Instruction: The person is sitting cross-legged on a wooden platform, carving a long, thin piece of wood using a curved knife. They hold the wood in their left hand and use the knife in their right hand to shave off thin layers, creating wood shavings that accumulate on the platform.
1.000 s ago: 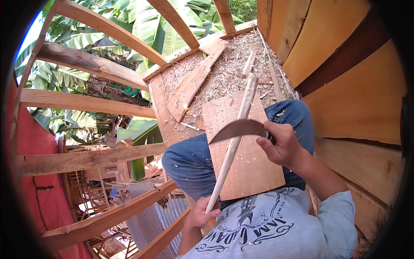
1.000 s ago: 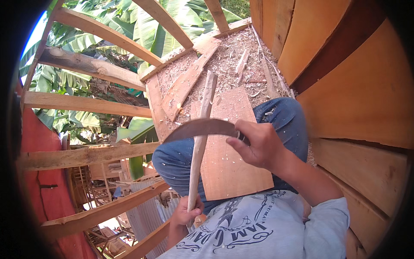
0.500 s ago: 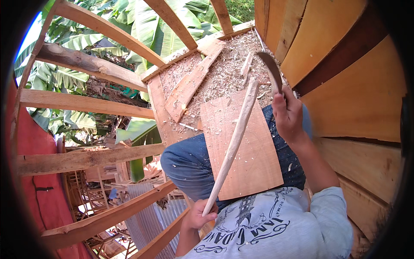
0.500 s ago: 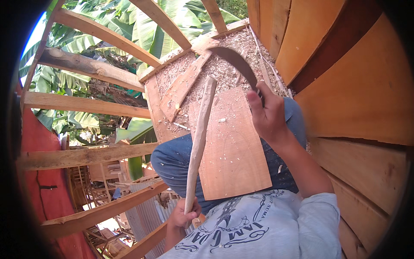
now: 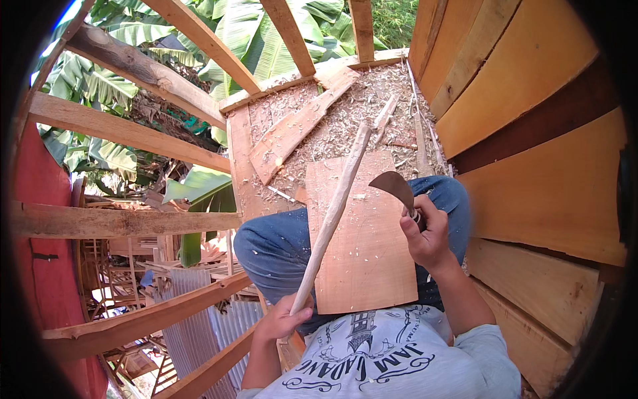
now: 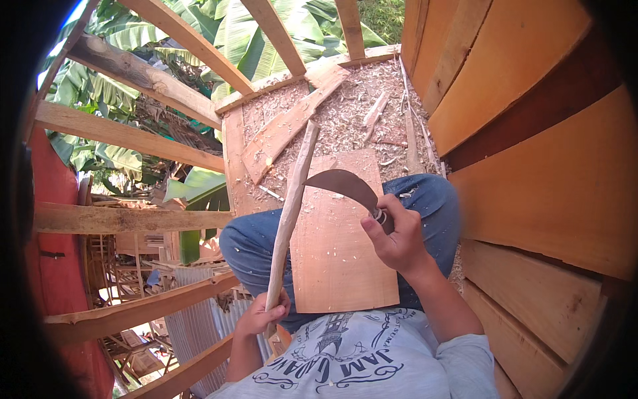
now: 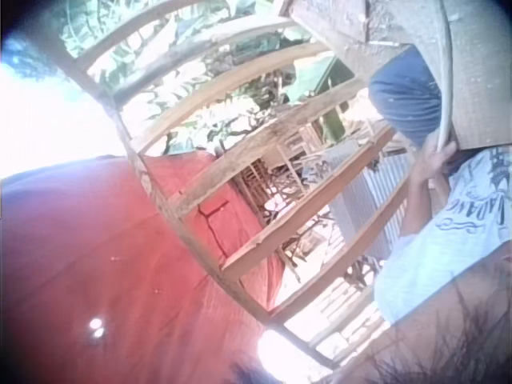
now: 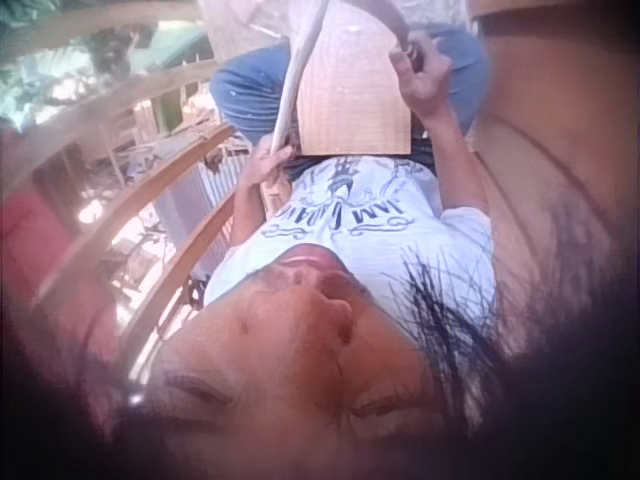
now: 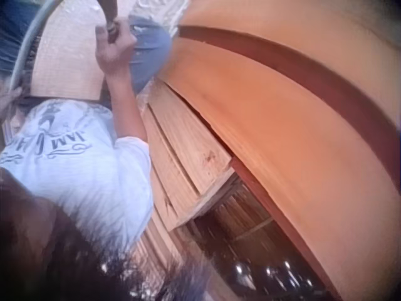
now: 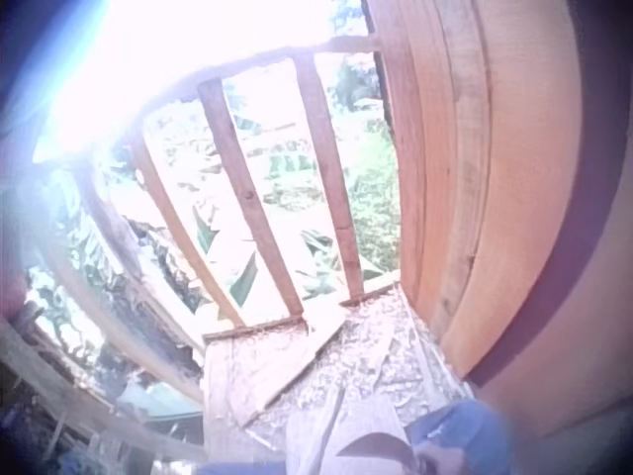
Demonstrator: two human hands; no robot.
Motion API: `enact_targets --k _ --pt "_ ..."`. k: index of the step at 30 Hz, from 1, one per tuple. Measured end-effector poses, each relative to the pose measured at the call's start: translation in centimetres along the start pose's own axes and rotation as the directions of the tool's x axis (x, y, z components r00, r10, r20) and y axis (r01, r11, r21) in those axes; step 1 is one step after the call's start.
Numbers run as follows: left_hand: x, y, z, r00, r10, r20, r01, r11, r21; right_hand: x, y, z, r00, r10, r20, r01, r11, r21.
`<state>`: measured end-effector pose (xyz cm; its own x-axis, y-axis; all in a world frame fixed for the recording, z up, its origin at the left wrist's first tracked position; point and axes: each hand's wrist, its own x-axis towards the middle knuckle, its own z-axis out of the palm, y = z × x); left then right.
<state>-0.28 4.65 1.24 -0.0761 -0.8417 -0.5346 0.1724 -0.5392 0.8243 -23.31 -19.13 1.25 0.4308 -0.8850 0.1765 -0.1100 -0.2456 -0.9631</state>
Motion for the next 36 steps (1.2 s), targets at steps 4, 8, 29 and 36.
enact_targets --k 4,8,29,36 --pt "0.4 0.7 0.2 0.987 0.041 -0.157 -0.006 0.975 0.221 -1.0 0.5 0.5 0.995 0.058 0.077 -0.055 0.997 -0.051" --pt "-1.2 -1.8 -0.5 0.986 -0.018 -0.168 0.048 0.983 0.177 -1.5 0.4 1.2 0.982 0.094 0.167 -0.049 0.965 -0.257" --pt "-2.5 -9.5 -2.5 0.972 -0.234 -0.017 0.233 0.972 -0.042 -0.8 0.2 4.8 0.919 0.272 0.284 0.023 0.683 -0.730" --pt "-2.2 -8.8 -2.1 0.975 -0.209 -0.075 0.212 0.977 0.023 2.6 2.4 3.7 0.993 0.096 0.073 0.004 0.579 -0.816"
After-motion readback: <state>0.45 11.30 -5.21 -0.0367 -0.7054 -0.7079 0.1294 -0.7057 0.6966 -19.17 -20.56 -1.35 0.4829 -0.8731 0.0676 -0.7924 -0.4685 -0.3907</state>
